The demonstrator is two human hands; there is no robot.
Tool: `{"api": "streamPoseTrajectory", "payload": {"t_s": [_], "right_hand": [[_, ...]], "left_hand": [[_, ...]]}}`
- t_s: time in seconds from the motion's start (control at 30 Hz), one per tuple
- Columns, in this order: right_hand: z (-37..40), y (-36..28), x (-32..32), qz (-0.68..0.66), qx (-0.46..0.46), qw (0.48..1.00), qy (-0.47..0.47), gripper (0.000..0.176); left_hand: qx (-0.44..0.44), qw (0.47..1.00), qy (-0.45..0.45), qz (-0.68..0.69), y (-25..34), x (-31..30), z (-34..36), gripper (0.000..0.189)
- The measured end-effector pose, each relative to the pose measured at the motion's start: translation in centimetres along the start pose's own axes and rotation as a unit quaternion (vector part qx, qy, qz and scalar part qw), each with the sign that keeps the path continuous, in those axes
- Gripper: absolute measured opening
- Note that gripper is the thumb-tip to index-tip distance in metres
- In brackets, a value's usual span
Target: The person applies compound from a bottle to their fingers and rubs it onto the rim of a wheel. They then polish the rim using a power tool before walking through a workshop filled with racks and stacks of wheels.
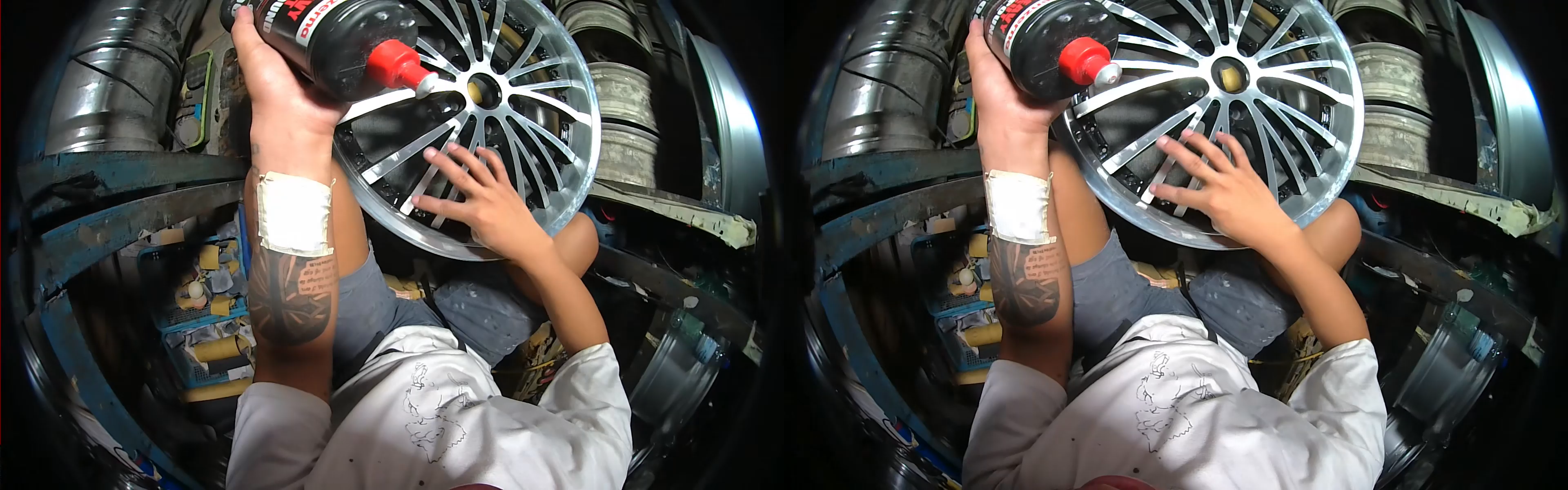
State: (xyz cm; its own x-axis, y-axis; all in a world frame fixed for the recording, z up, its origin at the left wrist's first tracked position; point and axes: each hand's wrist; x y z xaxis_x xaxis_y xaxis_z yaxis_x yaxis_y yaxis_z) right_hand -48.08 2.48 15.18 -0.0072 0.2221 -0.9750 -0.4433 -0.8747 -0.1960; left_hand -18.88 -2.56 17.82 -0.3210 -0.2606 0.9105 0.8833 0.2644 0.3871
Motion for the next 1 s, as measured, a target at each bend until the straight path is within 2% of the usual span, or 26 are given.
{"api": "streamPoseTrajectory", "payload": {"t_s": [0.07, 0.2, 0.3, 0.43, 0.53, 0.63, 0.7, 0.77, 0.87, 1.0], "right_hand": [[-0.2, 0.0, 0.4, 0.014, 0.005, 1.000, -0.013, 0.059], [-0.2, -0.5, 0.0, -0.066, 0.008, 0.997, -0.039, 0.064], [-1.6, -0.2, -0.5, -0.069, 0.055, 0.996, -0.001, 0.071], [-4.4, -2.0, 0.4, -0.072, 0.056, 0.995, 0.039, 0.072], [-5.3, -2.3, 1.3, 0.029, 0.035, 0.998, 0.039, 0.068], [-5.8, -2.6, 1.8, 0.119, 0.031, 0.991, 0.054, 0.069], [-6.2, -2.4, 1.5, 0.166, 0.048, 0.983, 0.064, 0.070], [-6.2, -2.2, 1.1, 0.156, 0.060, 0.984, 0.067, 0.072], [-5.3, -3.0, 1.4, 0.145, 0.020, 0.989, 0.033, 0.073], [-4.9, -3.1, 1.5, 0.121, 0.045, 0.991, 0.039, 0.072]], "left_hand": [[0.004, 1.000, 0.004, 0.004, 0.0, -0.2, 0.1, 0.040], [0.007, 0.999, 0.023, 0.023, 0.3, 0.1, 0.1, 0.041], [-0.016, 0.997, 0.079, 0.003, 0.5, 1.0, 0.8, 0.044], [-0.013, 0.998, 0.066, 0.021, 0.5, 0.4, 0.1, 0.046], [-0.026, 0.998, 0.060, 0.023, 0.7, 0.6, 0.1, 0.050], [-0.040, 0.990, 0.133, -0.032, 0.7, 2.1, 0.9, 0.055], [-0.055, 0.991, 0.118, -0.032, 0.6, 1.8, 1.1, 0.056], [-0.067, 0.992, 0.100, -0.030, 0.6, 1.4, 1.0, 0.058], [-0.105, 0.993, 0.054, -0.004, 1.1, -0.1, 0.1, 0.060], [-0.054, 0.994, 0.072, -0.056, 1.0, 1.3, 1.5, 0.058]]}}
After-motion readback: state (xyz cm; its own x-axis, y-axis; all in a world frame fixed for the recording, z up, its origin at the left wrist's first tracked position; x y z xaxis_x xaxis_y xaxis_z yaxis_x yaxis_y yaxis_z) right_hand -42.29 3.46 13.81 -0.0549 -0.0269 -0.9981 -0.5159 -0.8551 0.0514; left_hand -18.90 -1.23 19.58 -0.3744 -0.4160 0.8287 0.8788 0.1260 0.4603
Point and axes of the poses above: each hand's wrist, its own z-axis away from the middle knuckle, its own x-axis out of the palm, y = z × x, and after that the axes turned 1 degree about y, right-handed
